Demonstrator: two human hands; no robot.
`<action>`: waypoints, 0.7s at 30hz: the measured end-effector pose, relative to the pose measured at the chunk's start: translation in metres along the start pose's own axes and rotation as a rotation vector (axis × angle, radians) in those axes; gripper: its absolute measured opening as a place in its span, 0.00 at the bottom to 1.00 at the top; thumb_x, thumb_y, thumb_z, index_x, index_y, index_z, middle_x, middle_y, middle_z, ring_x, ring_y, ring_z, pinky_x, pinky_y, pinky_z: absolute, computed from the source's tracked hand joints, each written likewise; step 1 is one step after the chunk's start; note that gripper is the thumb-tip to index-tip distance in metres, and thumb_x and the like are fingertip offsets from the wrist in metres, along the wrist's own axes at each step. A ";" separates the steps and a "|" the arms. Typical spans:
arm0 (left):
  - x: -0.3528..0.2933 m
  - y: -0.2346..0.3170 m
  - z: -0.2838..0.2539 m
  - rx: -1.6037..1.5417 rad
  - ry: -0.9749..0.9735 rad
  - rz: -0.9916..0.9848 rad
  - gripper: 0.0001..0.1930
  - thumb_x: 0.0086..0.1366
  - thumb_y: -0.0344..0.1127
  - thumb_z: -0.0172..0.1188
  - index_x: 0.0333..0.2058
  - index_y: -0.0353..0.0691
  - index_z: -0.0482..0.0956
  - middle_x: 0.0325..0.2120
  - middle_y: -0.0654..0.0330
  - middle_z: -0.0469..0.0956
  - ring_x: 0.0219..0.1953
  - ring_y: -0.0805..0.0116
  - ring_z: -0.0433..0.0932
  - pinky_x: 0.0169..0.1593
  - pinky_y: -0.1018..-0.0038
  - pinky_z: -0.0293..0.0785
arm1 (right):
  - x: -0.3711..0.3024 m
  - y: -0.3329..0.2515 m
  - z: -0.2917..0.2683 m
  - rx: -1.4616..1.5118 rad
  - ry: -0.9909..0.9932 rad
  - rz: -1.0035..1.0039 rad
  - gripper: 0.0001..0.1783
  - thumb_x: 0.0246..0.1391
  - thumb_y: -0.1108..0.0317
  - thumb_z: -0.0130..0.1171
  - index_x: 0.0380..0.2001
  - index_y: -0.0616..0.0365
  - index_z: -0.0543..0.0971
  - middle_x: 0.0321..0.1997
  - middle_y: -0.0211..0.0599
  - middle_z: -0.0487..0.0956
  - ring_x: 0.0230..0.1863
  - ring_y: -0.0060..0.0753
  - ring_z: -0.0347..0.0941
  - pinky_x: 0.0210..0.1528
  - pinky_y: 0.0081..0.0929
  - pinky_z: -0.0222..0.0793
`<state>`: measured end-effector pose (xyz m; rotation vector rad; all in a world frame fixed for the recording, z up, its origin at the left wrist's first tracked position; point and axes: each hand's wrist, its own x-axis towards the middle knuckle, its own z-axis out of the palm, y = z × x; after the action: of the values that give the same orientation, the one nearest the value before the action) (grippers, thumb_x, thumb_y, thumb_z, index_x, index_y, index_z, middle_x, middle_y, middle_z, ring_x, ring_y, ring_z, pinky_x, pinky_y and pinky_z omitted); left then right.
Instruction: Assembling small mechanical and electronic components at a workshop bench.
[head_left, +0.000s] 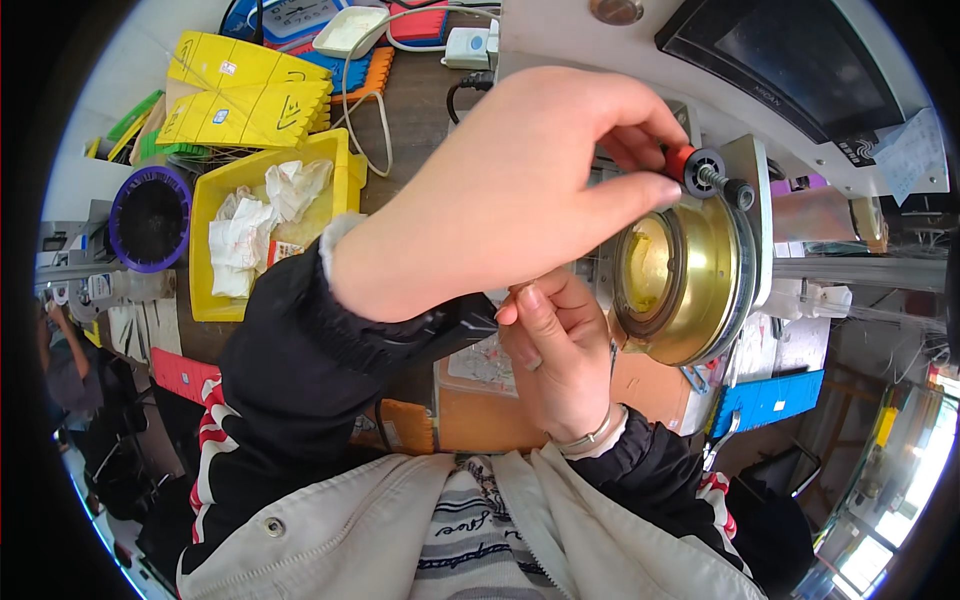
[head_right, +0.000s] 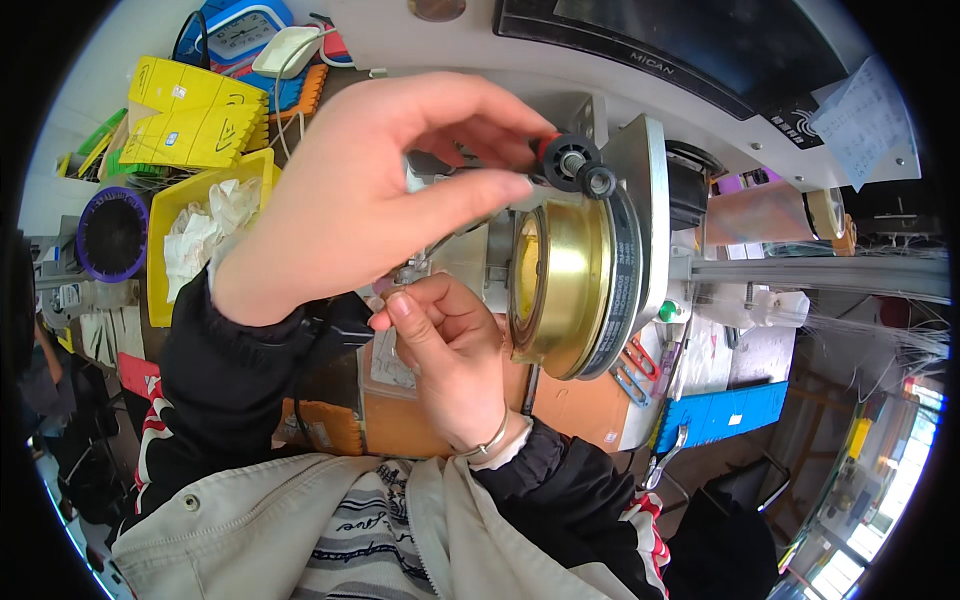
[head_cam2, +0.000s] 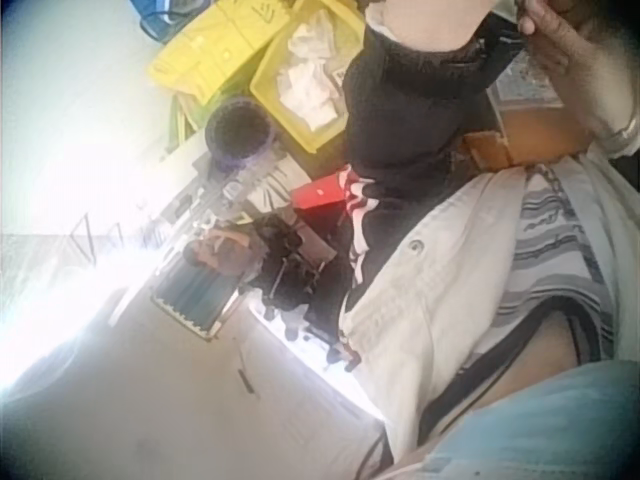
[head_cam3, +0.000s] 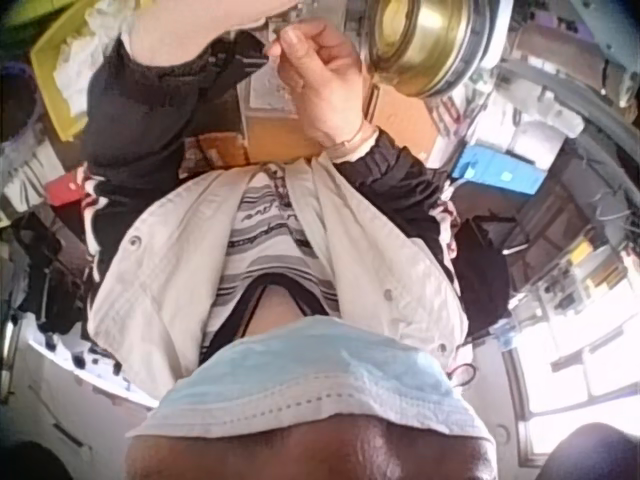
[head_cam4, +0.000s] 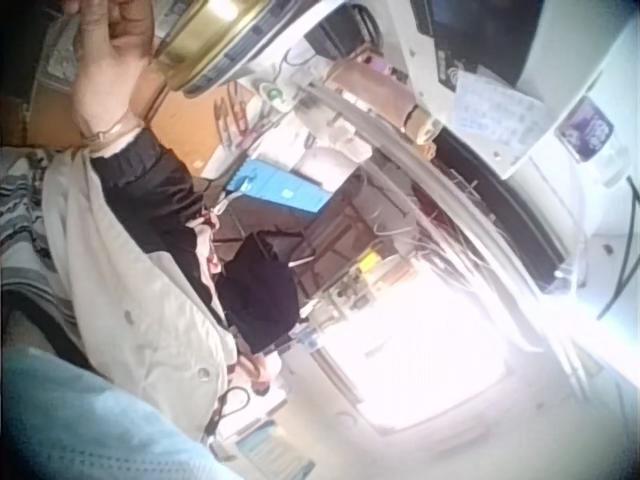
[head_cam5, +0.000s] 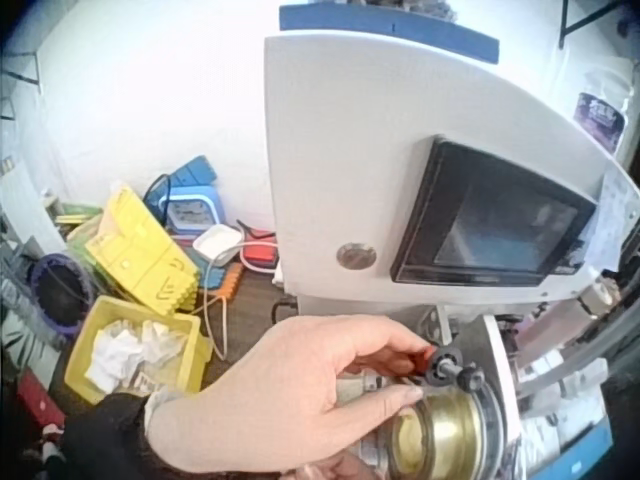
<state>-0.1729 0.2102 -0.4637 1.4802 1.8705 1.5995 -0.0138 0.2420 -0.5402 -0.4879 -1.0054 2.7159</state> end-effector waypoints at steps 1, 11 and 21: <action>0.003 -0.001 0.003 0.006 -0.019 -0.033 0.12 0.61 0.25 0.62 0.45 0.33 0.81 0.38 0.58 0.84 0.40 0.72 0.83 0.44 0.75 0.76 | 0.000 -0.001 0.001 -0.001 0.000 0.000 0.08 0.66 0.66 0.57 0.40 0.59 0.77 0.33 0.32 0.82 0.21 0.10 0.58 0.23 0.12 0.53; -0.008 -0.008 -0.009 -0.068 -0.034 -0.241 0.11 0.60 0.20 0.60 0.42 0.33 0.82 0.34 0.59 0.83 0.35 0.77 0.80 0.41 0.78 0.75 | -0.012 -0.010 -0.010 -0.112 -0.111 0.150 0.11 0.67 0.64 0.55 0.45 0.60 0.77 0.37 0.30 0.82 0.21 0.08 0.57 0.23 0.11 0.52; -0.016 -0.019 0.002 0.177 -0.023 -0.011 0.17 0.57 0.17 0.56 0.44 0.37 0.83 0.34 0.56 0.82 0.33 0.67 0.81 0.39 0.75 0.76 | -0.010 -0.008 0.003 -0.159 -0.066 -0.003 0.07 0.65 0.70 0.57 0.42 0.63 0.76 0.36 0.36 0.82 0.30 0.16 0.68 0.35 0.17 0.62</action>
<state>-0.1737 0.2009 -0.4871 1.5480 2.0487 1.4370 -0.0053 0.2435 -0.5301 -0.4254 -1.2448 2.6781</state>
